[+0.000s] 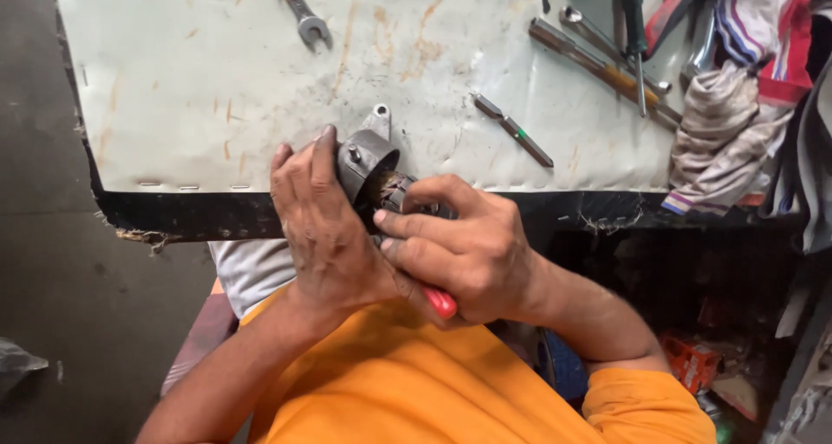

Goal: Repairing and assembling an electric motor component, specifically inserting an armature into the housing and adjusting brushes.

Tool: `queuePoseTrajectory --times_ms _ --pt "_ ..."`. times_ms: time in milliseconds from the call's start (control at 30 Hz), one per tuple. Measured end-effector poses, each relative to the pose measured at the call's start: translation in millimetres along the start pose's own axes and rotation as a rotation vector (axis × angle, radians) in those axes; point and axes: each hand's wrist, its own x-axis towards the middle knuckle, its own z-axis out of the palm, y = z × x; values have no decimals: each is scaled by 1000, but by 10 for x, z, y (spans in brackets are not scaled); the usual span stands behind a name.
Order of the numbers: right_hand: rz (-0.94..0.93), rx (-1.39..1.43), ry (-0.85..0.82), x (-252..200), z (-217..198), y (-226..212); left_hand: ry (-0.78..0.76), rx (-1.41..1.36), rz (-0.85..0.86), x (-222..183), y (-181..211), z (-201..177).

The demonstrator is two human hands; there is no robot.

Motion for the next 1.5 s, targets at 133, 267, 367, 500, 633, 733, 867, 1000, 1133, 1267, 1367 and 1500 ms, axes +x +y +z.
queuePoseTrajectory --times_ms 133,267,367,500,633,733,867,1000,1133,1267,1367,1500 --pt "59 -36 -5 21 46 -83 -45 -28 20 77 -21 -98" --pt "121 -40 48 42 112 -166 -100 -93 53 164 -127 -270" --pt "130 -35 86 25 173 -193 -108 -112 71 227 -175 -347" --pt "155 -55 97 -15 206 -194 -92 -126 96 248 -219 -345" --pt "115 -83 99 -33 230 -209 -69 -116 110 254 -242 -343" --pt "78 -134 74 2 192 -241 -58 -105 129 277 -257 -339" --pt "-37 -308 -12 -19 142 -292 -54 -85 139 281 -250 -304" --pt "-165 -288 14 -16 -102 -350 -56 -70 150 334 -203 -337" --pt "-120 60 217 -118 -290 -259 -76 -68 135 374 -183 -360" --pt "410 651 785 -257 -84 -83 -124 -70 98 400 -206 -375" --pt "423 672 678 -502 162 332 -125 -64 104 470 -241 -365" --pt "377 683 586 -460 159 447 -163 -104 99 548 -331 -367"
